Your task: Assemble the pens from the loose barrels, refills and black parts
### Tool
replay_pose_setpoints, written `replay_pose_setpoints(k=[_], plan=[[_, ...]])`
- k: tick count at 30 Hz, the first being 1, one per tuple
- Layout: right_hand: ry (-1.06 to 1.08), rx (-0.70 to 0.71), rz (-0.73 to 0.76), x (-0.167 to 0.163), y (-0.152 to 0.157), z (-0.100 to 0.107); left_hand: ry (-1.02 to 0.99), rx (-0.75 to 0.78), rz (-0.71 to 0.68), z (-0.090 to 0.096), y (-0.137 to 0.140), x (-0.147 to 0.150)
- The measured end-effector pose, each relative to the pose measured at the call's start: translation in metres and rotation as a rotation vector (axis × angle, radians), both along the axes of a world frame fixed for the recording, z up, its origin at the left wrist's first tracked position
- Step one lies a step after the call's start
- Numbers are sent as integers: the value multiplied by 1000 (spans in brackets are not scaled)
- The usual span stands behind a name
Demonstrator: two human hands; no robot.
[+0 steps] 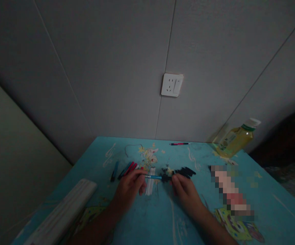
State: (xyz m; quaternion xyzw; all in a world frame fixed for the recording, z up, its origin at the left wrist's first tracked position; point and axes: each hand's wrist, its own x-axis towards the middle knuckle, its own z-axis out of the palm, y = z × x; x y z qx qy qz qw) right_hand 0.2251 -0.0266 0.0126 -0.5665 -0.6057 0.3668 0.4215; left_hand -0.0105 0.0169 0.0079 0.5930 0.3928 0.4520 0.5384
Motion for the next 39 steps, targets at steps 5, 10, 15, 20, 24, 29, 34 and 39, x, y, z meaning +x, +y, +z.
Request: replay_pose_setpoints(k=[5, 10, 15, 20, 24, 29, 34, 39], plan=[[-242, 183, 12, 2, -1, -1, -51, -108, 66, 4, 5, 5], [-256, 109, 57, 1, -3, -2, -6, -11, 73, -3, 5, 0], [-148, 10, 123, 5, -5, -5, 130, 328, 57, -11, 4, -13], [186, -237, 297, 6, -8, -1, 174, 604, 30, -16, 5, -24], [181, -146, 263, 6, -5, 6, 174, 653, 24, -17, 8, -23], [-99, 171, 102, 9, 0, 11, 228, 619, 34, -19, 9, -14], [-375, 345, 180, 12, 3, 6, 299, 611, -25, -22, 8, -7], [-673, 474, 47, 44, 32, 0, 462, 607, 25, -18, 5, -4]])
